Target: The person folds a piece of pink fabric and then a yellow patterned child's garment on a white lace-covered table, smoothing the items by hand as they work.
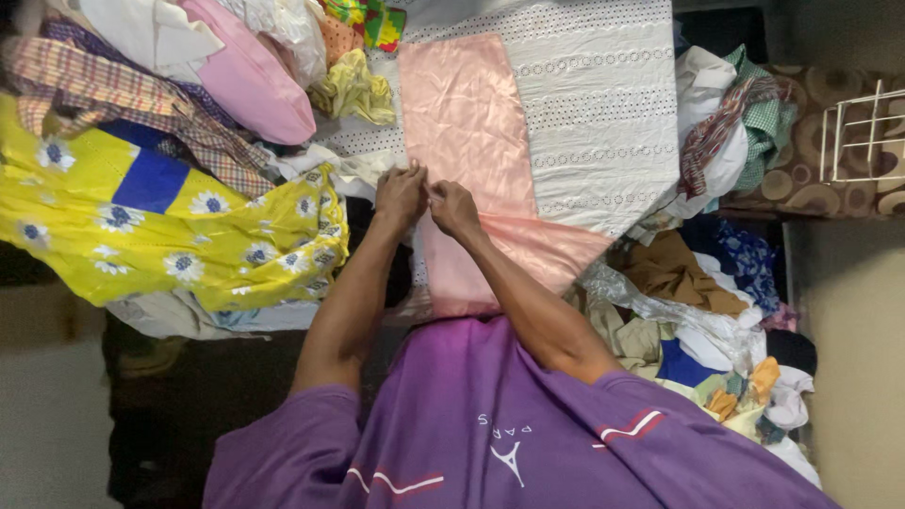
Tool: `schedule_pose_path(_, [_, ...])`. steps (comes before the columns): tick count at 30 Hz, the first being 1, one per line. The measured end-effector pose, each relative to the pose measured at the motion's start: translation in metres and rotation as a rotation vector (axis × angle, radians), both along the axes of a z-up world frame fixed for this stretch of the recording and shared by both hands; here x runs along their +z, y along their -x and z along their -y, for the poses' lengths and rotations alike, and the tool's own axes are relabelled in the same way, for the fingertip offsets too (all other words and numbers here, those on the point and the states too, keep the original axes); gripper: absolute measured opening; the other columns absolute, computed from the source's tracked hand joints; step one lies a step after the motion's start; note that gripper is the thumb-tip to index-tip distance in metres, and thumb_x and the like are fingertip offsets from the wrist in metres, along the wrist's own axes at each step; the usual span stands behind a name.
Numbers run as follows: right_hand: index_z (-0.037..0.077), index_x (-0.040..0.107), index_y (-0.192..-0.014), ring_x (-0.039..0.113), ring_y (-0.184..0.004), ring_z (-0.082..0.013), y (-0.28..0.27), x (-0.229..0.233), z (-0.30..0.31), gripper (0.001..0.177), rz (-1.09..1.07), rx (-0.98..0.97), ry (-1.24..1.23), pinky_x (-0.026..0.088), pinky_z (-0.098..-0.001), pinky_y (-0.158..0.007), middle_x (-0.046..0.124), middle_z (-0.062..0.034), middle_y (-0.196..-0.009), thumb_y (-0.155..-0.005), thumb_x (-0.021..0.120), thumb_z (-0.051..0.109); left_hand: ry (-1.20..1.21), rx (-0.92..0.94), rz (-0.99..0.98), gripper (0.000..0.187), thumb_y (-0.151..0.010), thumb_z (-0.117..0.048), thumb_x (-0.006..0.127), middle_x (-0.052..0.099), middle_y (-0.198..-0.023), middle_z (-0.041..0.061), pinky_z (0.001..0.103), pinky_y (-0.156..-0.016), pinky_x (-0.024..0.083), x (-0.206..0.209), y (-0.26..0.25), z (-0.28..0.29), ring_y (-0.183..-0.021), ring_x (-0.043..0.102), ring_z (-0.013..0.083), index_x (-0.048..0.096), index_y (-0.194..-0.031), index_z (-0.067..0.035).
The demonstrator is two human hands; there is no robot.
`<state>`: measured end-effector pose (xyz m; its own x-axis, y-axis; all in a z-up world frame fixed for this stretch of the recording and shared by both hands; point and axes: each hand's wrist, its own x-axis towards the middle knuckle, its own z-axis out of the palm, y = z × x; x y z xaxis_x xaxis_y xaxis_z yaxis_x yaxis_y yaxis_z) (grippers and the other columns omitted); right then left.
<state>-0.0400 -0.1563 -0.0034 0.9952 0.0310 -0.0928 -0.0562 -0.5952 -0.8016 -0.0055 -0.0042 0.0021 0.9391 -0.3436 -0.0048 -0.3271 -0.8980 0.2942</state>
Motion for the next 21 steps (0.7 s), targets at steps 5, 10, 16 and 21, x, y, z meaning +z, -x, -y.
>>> schedule_pose_path(5, [0.003,0.072,-0.106,0.068,-0.104,-0.0388,0.043,0.017,0.017,0.023,0.113,0.028,0.006,0.053,-0.0466,-0.094,0.072,-0.0207,-0.108,-0.087,0.069,0.016,-0.065,0.029,-0.004,0.05,-0.088,-0.016,0.056,0.062,-0.144,0.011,0.043,-0.109,0.041,-0.024,-0.004,0.003,-0.121,0.062,0.0294,0.064,-0.138,-0.012])
schedule_pose_path(10, [0.002,0.071,-0.104,0.067,-0.101,-0.0396,0.083,0.036,0.031,0.024,0.121,0.08,-0.009,0.053,-0.0472,-0.09,0.07,-0.0215,-0.103,-0.085,0.071,0.016,-0.113,-0.015,-0.008,0.055,-0.087,-0.015,0.058,0.059,-0.147,0.014,0.041,-0.111,0.04,-0.032,-0.009,0.002,-0.124,0.062,0.0278,0.06,-0.142,-0.011])
schedule_pose_path(16, [0.002,0.071,-0.11,0.067,-0.1,-0.0418,0.131,0.032,0.039,0.026,0.121,0.138,-0.006,0.053,-0.0475,-0.091,0.07,-0.0236,-0.103,-0.086,0.068,0.012,-0.195,0.025,-0.055,0.048,-0.096,-0.009,0.049,0.058,-0.149,0.008,0.043,-0.109,0.041,-0.026,-0.01,0.007,-0.125,0.06,0.0274,0.059,-0.142,-0.015])
schedule_pose_path(21, [0.002,0.07,-0.112,0.067,-0.1,-0.0423,0.162,0.028,0.04,0.029,0.128,0.149,-0.029,0.054,-0.0474,-0.09,0.07,-0.024,-0.105,-0.085,0.068,0.012,-0.205,0.026,-0.074,0.045,-0.103,-0.012,0.039,0.057,-0.149,0.01,0.042,-0.108,0.041,-0.032,-0.014,0.008,-0.123,0.061,0.0278,0.057,-0.144,-0.013])
